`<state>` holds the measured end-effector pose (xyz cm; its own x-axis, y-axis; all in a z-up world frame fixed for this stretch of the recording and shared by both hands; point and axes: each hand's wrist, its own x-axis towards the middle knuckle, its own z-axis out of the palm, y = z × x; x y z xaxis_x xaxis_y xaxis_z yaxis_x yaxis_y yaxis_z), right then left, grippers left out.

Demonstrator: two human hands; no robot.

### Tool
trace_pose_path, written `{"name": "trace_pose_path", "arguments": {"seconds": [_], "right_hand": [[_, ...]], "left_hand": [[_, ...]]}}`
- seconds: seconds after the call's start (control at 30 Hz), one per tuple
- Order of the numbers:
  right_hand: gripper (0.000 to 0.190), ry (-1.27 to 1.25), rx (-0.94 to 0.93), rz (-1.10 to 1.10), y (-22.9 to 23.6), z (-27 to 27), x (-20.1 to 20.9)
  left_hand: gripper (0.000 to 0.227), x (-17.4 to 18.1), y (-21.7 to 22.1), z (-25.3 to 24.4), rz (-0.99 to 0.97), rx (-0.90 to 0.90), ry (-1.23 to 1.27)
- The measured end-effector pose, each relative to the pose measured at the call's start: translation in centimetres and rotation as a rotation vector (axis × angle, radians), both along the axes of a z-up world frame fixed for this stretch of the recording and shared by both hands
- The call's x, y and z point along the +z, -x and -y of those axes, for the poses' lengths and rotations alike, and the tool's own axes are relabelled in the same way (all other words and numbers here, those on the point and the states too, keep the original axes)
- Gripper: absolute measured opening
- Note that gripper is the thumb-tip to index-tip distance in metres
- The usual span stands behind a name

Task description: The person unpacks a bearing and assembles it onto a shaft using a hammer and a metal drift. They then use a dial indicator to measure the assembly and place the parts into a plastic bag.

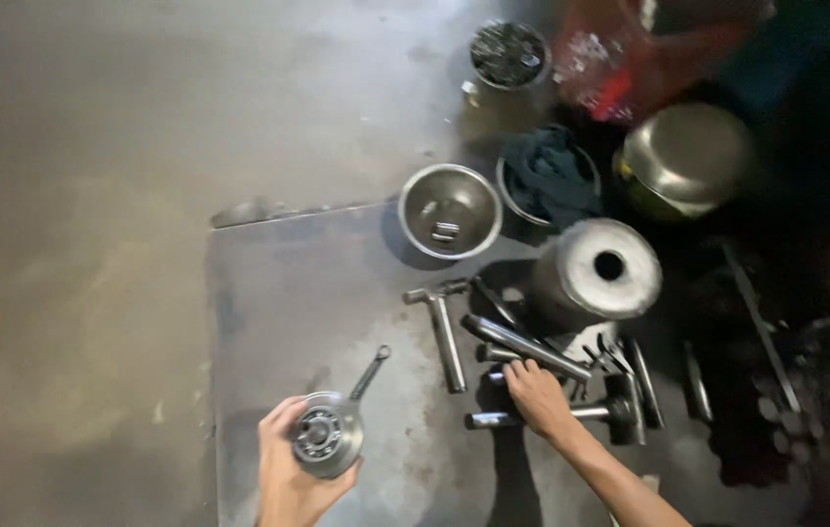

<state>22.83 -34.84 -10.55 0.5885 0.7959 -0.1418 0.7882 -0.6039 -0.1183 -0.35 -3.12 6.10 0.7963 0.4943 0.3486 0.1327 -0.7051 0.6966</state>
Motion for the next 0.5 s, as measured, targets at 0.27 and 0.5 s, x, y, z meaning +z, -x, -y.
{"name": "trace_pose_path", "arguments": {"seconds": [0.27,0.5], "right_hand": [[0.018,-0.079,-0.411,-0.240,0.9,-0.4,12.0],[0.044,-0.834,-0.788,-0.652,0.8,8.0,22.8]], "left_hand": [[0.104,-0.2,4.9,-1.2,-0.038,-0.064,0.076],[0.102,0.1,5.3,-1.8,0.032,-0.032,0.083]]}}
